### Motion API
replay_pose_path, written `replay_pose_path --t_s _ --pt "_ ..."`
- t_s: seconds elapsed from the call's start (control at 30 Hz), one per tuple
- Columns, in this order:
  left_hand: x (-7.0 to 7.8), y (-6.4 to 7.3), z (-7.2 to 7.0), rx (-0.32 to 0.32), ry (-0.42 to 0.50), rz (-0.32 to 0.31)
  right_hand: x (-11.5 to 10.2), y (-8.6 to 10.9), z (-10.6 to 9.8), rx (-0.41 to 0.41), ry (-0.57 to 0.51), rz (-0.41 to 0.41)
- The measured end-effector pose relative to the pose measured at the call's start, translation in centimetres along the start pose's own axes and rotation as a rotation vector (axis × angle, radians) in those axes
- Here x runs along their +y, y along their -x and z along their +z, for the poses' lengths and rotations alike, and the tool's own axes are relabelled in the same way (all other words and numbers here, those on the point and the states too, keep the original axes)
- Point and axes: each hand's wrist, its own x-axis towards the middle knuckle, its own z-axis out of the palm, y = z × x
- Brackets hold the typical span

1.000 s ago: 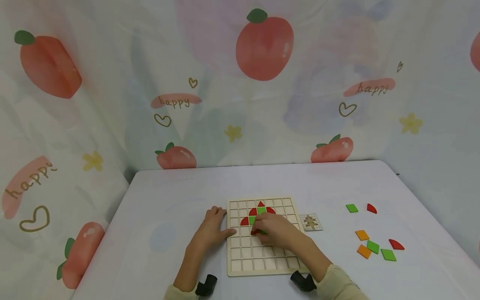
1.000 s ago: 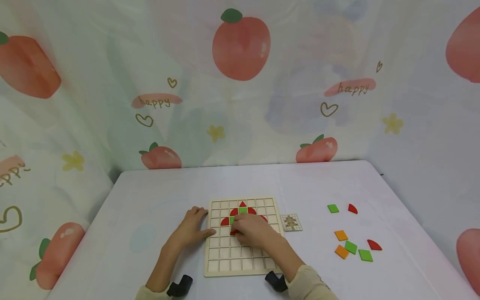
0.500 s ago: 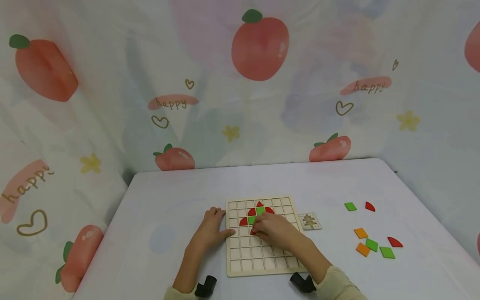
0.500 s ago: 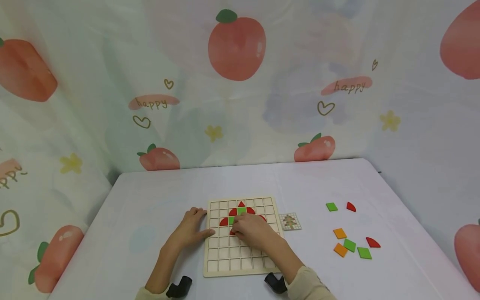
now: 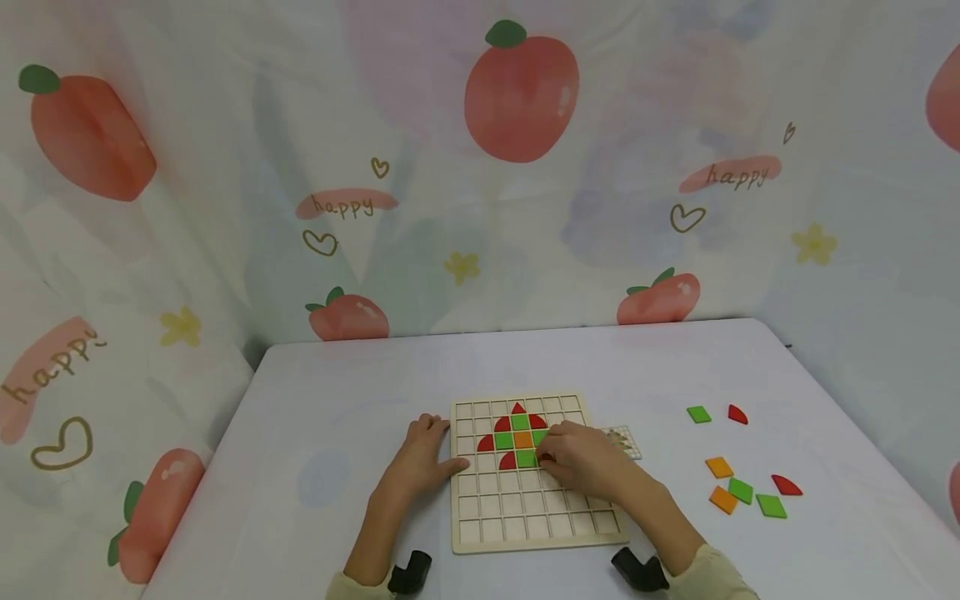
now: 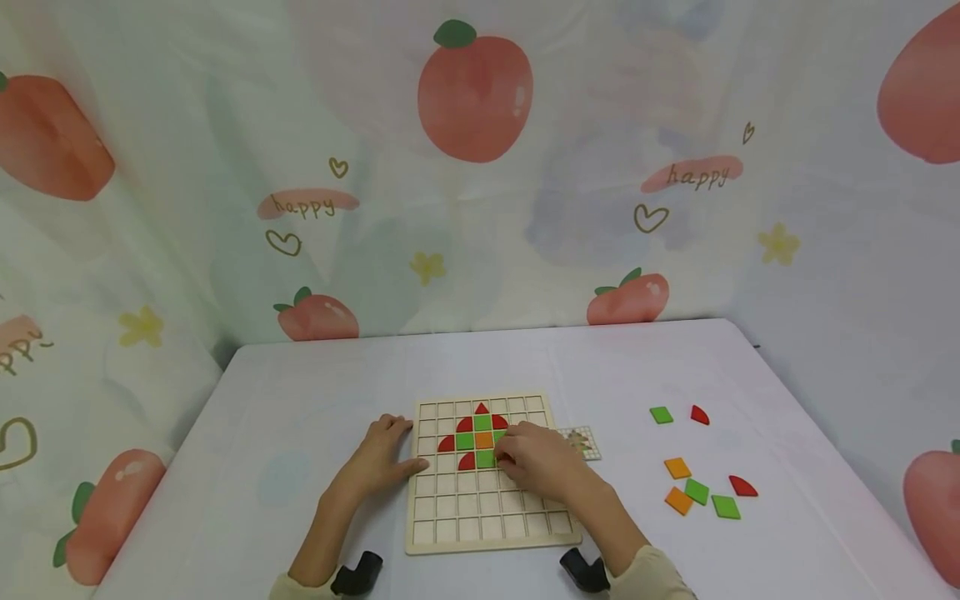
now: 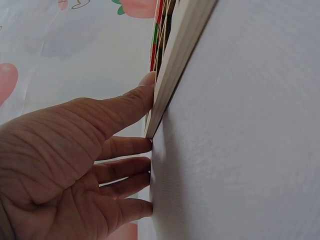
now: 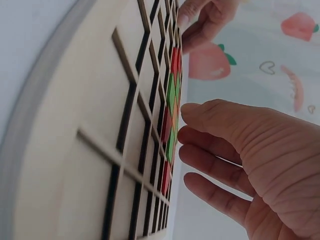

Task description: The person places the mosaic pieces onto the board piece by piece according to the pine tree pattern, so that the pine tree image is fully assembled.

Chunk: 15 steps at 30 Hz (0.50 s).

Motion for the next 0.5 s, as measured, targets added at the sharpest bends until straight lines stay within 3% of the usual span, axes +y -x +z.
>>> replay_pose_path --t_s 0.5 --pt "-0.2 -0.1 0.0 -0.002 0.011 -0.009 3.0 3.3 -1.9 -0.028 0.047 0.165"
